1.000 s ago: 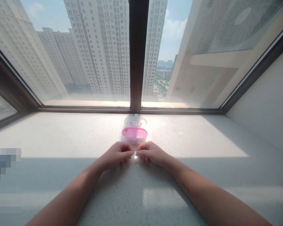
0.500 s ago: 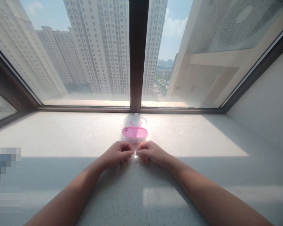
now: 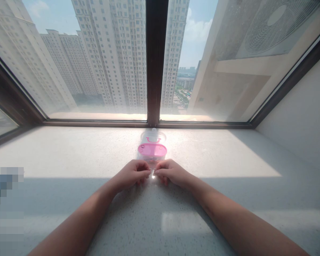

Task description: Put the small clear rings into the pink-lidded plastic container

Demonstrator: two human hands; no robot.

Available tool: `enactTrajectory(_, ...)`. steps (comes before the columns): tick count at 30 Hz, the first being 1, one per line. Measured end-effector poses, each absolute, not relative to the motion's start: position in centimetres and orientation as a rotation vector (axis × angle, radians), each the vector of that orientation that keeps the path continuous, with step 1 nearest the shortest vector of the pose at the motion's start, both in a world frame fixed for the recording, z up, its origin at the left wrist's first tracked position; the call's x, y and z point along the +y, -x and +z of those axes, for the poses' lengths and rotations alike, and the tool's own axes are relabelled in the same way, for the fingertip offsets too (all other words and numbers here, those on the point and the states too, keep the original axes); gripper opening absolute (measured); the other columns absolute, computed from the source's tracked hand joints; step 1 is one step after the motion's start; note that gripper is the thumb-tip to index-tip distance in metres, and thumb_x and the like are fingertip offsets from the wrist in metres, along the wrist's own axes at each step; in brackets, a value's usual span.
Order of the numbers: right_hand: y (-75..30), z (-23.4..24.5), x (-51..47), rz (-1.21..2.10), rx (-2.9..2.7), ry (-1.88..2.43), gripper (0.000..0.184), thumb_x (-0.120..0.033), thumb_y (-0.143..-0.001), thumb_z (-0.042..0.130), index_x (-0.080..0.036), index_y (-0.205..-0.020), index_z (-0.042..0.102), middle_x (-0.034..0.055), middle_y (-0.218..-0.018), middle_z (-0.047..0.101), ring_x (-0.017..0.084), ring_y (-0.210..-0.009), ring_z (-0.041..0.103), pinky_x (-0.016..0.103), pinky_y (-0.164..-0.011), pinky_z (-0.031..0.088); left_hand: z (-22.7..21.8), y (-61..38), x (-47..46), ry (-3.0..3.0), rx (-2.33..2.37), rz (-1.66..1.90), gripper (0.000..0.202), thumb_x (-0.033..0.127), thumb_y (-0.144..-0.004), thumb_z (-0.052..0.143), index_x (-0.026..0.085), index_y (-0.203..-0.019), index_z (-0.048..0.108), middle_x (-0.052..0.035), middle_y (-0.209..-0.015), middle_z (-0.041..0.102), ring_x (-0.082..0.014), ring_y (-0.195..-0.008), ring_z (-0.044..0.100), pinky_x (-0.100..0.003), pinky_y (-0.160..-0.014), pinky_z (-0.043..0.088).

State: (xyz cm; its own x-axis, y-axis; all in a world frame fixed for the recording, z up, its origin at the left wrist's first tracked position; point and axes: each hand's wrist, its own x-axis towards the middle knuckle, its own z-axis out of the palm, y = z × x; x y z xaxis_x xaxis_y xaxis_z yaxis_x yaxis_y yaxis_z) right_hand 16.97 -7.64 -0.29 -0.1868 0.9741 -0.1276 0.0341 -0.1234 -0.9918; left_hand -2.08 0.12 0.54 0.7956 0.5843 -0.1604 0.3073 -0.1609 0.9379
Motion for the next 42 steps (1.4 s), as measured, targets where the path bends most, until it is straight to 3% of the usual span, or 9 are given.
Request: enactTrajectory(42,-16.95,-0.22,-7.72,1.426,-1.313,1.236,0.010,-0.021,-0.073,0.061,-0.012,-0.069,0.064,-0.0027,-0.051,0.056,0.007,-0.040,0.049,0.018,-0.039,0.036,0.44,1.91,-0.02,-1.810,0.722,0.281,0.024,0.037,-0.080,0.058,0.013,-0.079,0.060,-0.0013,-0.065,0.060,-0.0113,-0.051,0.054,-0.020,-0.045,0.038)
